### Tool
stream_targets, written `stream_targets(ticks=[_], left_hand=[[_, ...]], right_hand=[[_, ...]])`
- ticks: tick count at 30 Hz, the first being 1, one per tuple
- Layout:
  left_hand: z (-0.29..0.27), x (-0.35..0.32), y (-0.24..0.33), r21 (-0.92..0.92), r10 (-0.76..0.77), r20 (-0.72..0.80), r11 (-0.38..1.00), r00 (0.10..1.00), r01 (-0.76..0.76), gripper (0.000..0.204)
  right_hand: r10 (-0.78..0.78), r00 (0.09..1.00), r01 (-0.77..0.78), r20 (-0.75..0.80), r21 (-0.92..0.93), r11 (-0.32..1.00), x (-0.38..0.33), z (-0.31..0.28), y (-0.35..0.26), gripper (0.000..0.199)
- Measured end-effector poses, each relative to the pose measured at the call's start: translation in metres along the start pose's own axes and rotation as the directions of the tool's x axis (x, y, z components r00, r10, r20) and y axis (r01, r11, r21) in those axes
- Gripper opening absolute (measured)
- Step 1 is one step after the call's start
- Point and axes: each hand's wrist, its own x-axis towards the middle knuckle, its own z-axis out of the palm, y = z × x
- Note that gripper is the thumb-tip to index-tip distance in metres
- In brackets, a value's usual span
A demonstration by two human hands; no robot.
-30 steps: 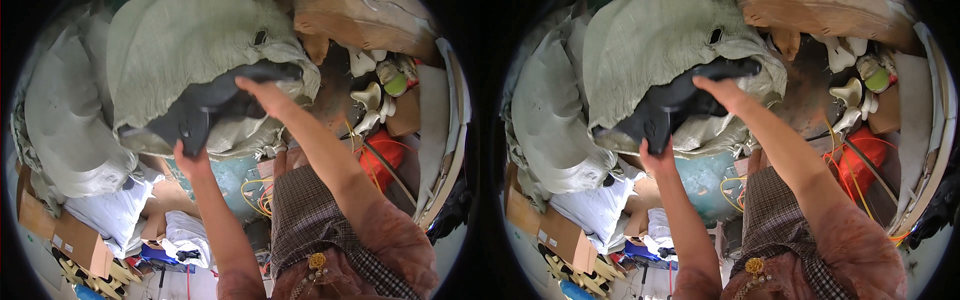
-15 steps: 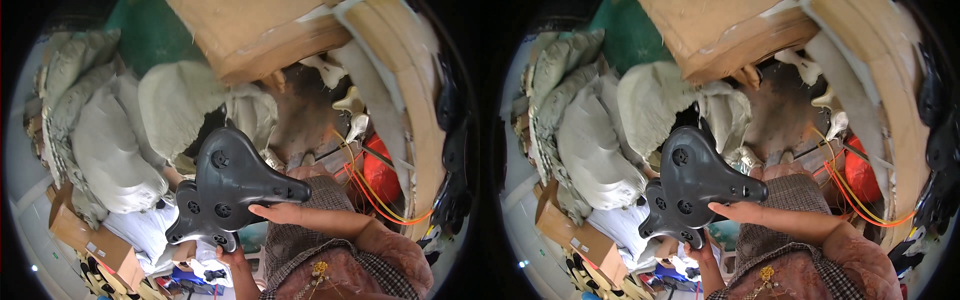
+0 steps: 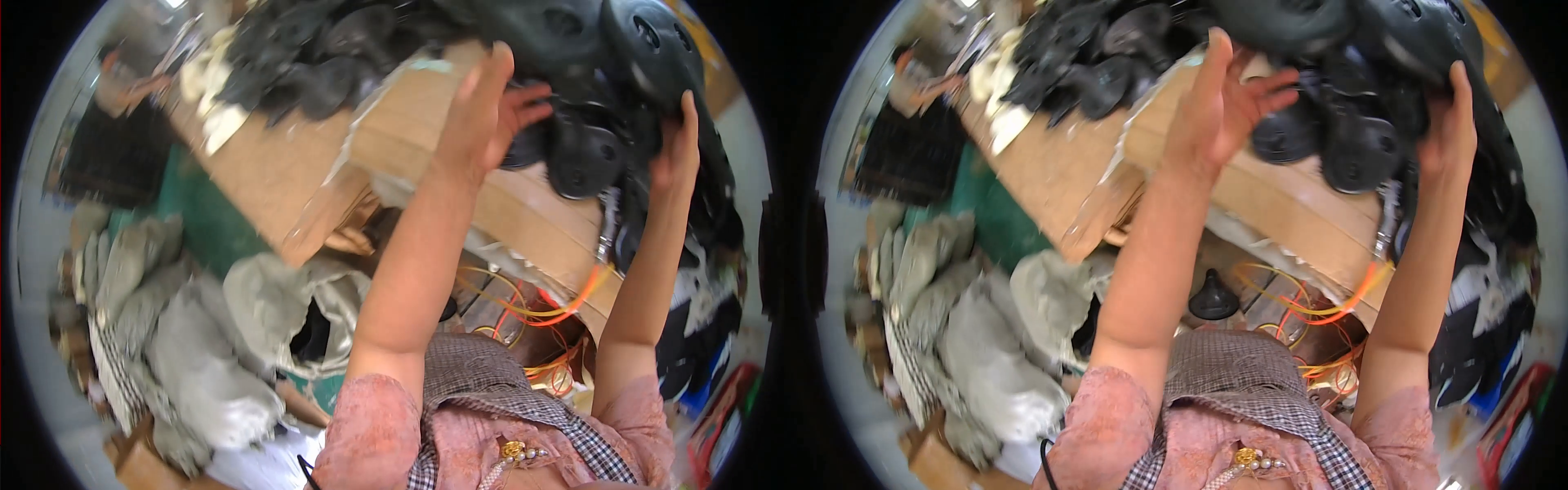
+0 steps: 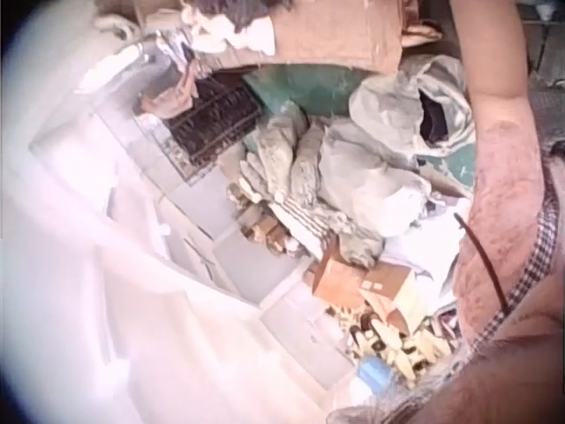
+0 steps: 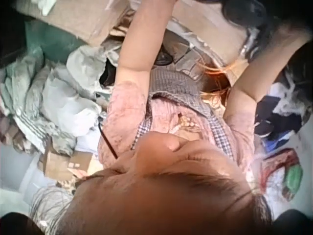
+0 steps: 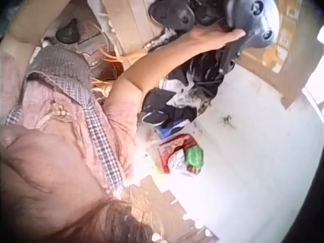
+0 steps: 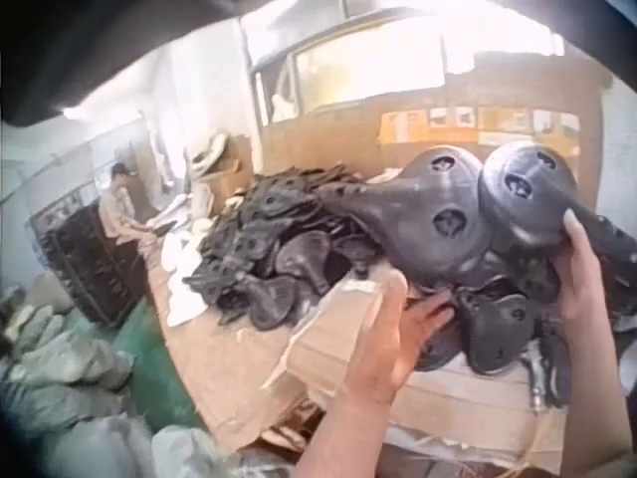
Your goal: Unpacking bicycle seats from a large woven storage bag and sorting them onto a workbench in a workshop.
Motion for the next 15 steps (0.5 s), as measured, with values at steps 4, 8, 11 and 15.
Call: stream_targets(ticks=[4,8,11,15], left_hand=[[0.006,0.032,-0.013,0.364,-0.009,-0.027,0.931,1.000,0.018,0.055],[-0.152,-0.094,-0.005,0.564,-0.004,-0.431,0.780,0.902,0.272,0.037],[-0.243,-0.244,-0.016,0.379,-0.025,-0.807,0.744,0.590,0.550,0.034],[-0.320,-0.441,-0.035,-0.020,0.001,-0.999,0.787,-0.035,0.616,0.031]], right_hand=[[-0.249,0.901,0.289,-0.355,0.064,0.955,0.069,-0.110,-0.060,0.032],[-0.132,0.914,0.216,0.384,-0.183,0.959,-0.053,-0.145,0.056,0.018],[0.578,0.712,-0.035,0.398,-0.802,0.596,-0.183,-0.153,0.193,0.016],[0.942,0.191,-0.388,0.277,-0.860,0.331,-0.295,-0.240,0.368,0.016]])
